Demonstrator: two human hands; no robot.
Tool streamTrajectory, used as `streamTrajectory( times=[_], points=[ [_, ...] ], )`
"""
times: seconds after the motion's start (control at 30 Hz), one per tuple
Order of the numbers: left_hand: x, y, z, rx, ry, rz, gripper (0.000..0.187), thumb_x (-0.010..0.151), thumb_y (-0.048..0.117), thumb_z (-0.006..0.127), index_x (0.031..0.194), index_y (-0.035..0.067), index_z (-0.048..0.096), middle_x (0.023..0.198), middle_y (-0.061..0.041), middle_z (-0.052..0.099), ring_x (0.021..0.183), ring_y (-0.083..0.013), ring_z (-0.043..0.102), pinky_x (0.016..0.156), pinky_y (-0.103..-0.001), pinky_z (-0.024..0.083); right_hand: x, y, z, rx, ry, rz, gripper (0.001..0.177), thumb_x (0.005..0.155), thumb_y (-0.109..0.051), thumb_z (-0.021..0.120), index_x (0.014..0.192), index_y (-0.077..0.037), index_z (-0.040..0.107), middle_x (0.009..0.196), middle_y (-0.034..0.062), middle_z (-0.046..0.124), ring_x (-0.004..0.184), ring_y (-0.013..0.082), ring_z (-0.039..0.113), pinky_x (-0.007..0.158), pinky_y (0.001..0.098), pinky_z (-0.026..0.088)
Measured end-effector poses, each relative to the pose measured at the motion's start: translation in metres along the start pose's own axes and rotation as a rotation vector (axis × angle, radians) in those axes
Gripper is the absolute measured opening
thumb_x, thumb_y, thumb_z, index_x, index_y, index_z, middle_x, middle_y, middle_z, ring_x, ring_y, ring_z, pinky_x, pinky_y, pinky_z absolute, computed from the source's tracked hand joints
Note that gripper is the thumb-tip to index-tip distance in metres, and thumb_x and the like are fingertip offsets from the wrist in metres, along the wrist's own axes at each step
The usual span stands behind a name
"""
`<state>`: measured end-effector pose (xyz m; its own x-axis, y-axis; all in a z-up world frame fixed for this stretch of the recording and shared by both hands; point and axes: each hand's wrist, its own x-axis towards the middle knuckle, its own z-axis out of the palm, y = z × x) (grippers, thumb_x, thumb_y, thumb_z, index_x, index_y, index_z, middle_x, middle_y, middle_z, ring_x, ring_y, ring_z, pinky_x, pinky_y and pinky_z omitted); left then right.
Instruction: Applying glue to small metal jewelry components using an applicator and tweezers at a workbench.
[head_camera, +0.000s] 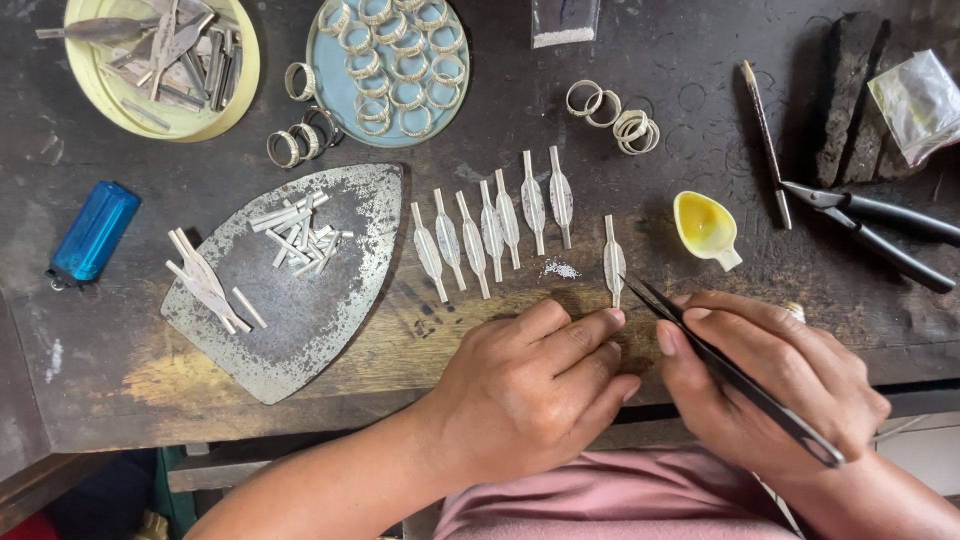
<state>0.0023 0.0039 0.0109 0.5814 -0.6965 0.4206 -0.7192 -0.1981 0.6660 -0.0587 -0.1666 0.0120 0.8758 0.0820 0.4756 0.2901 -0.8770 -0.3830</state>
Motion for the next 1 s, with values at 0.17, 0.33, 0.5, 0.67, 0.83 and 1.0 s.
streamTrajectory(
  times=[0.17,0.33,0.5,0.67,0.83,1.0],
  points=[
    [-0.002,-0.001,0.003,-0.001,-0.006,-0.013,0.019,0.086,0.012,0.056,0.074,-0.002,0.060,0.094,-0.016,0.061,0.064,-0.0232,0.046,0.046,-0.030,0.041,0.015,0.011,-0.010,0.244,-0.055,0.069,0.012,0.076,0.007,0.063,0.077,0.014,0.054,0.073,0.0239,0.060,0.068,0.0333,0.063,0.060,0.0338,0.049],
    [-0.001,0.000,0.002,0.030,-0.005,0.003,0.019,0.086,0.013,0.057,0.073,-0.001,0.057,0.094,-0.015,0.060,0.065,-0.0229,0.046,0.052,-0.030,0.041,0.017,0.018,-0.008,0.456,-0.126,0.274,0.010,0.077,0.009,0.058,0.084,0.014,0.052,0.070,0.0187,0.060,0.060,0.0210,0.062,0.063,0.0270,0.052],
    [0.001,0.000,0.001,0.017,-0.011,-0.010,0.019,0.087,0.013,0.056,0.074,-0.001,0.058,0.095,-0.014,0.060,0.063,-0.0225,0.045,0.052,-0.030,0.041,0.020,0.021,-0.009,0.478,-0.170,0.257,0.007,0.075,0.008,0.058,0.080,0.011,0.053,0.067,0.0163,0.060,0.063,0.0207,0.063,0.063,0.0260,0.053],
    [0.003,-0.001,0.001,0.042,-0.031,-0.008,0.018,0.087,0.014,0.058,0.077,-0.002,0.061,0.096,-0.015,0.060,0.063,-0.0227,0.045,0.055,-0.028,0.042,0.019,0.028,-0.009,0.458,-0.212,0.204,0.009,0.071,0.002,0.063,0.077,0.006,0.057,0.070,0.0123,0.062,0.068,0.0218,0.065,0.066,0.0253,0.053],
    [0.003,-0.001,0.000,0.042,-0.052,-0.022,0.018,0.087,0.015,0.059,0.078,-0.001,0.060,0.097,-0.013,0.060,0.062,-0.0220,0.045,0.053,-0.027,0.041,0.020,0.028,-0.008,0.448,-0.232,0.225,0.007,0.070,0.002,0.065,0.074,0.005,0.059,0.072,0.0139,0.063,0.066,0.0216,0.065,0.065,0.0246,0.052],
    [0.004,-0.002,0.001,0.023,-0.048,-0.020,0.018,0.086,0.013,0.058,0.079,-0.002,0.061,0.097,-0.014,0.061,0.061,-0.0230,0.044,0.053,-0.028,0.041,0.020,0.029,-0.007,0.451,-0.220,0.208,0.008,0.069,0.003,0.065,0.074,0.006,0.058,0.071,0.0142,0.062,0.067,0.0225,0.065,0.064,0.0246,0.053]
  ],
)
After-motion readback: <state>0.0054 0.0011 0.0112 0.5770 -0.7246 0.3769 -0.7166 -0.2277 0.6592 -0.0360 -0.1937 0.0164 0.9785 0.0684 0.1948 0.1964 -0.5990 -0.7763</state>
